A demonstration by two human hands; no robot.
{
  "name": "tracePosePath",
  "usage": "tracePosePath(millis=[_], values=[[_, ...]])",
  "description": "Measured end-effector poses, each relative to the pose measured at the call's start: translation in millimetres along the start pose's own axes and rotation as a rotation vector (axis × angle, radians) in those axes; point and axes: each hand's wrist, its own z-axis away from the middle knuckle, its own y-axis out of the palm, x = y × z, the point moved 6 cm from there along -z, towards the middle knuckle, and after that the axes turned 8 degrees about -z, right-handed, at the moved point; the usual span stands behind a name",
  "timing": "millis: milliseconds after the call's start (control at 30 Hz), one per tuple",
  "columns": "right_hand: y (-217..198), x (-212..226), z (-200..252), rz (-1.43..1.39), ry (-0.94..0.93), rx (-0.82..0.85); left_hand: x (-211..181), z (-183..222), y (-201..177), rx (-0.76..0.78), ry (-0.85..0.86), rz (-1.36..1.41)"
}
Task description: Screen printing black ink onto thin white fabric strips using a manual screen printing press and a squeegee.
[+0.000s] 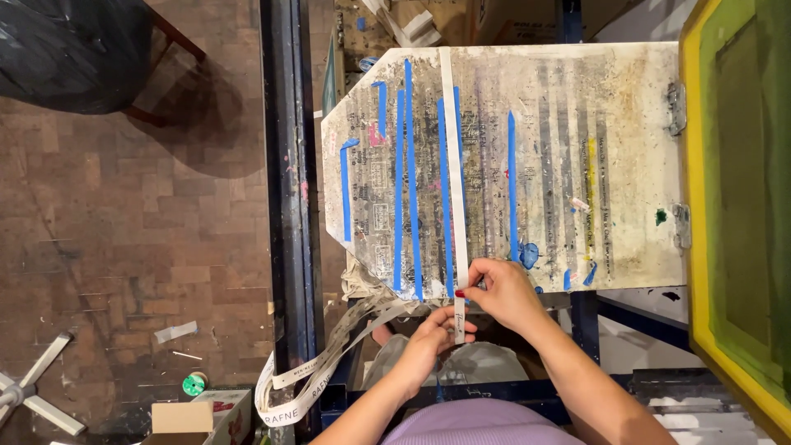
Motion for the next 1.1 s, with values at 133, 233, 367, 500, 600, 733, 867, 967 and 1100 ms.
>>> tracePosePath(millis=[133, 233, 367, 500, 600, 733, 867, 967, 1100], values=[[0, 2, 1, -0.009, -0.016, -0.019, 3, -2, -2, 0.002, 0.004, 0.010], [0, 4, 1, -0.015, -0.041, -0.024, 2, -1, -1, 0.003, 0.009, 0.016], [1, 4, 1, -0.016, -0.062, -0.043, 1, -1, -1, -0.008, -0.007, 0.008], [1, 5, 2, -0.020, -0.072, -0.068, -6, 3, 1, -0.026, -0.017, -0.015], [3, 4, 2, -0.013, -0.106, -0.079, 5, -5, -3, -0.054, -0.083, -0.041], [5, -2, 3, -0.024, -0.096, -0.089, -89, 40, 18, -0.168, 0.118, -1.412], [9, -12, 1, -0.084, -0.157, -0.151, -131, 24, 11, -0.232, 0.180, -0.711], [8, -9, 2, -0.107, -0.225, -0.215, -139, -20, 7, -0.097, 0.199, -0.371], [7, -11, 2, -0.155, -0.262, -0.244, -227, -64, 19, 0.020, 0.550, -0.582]])
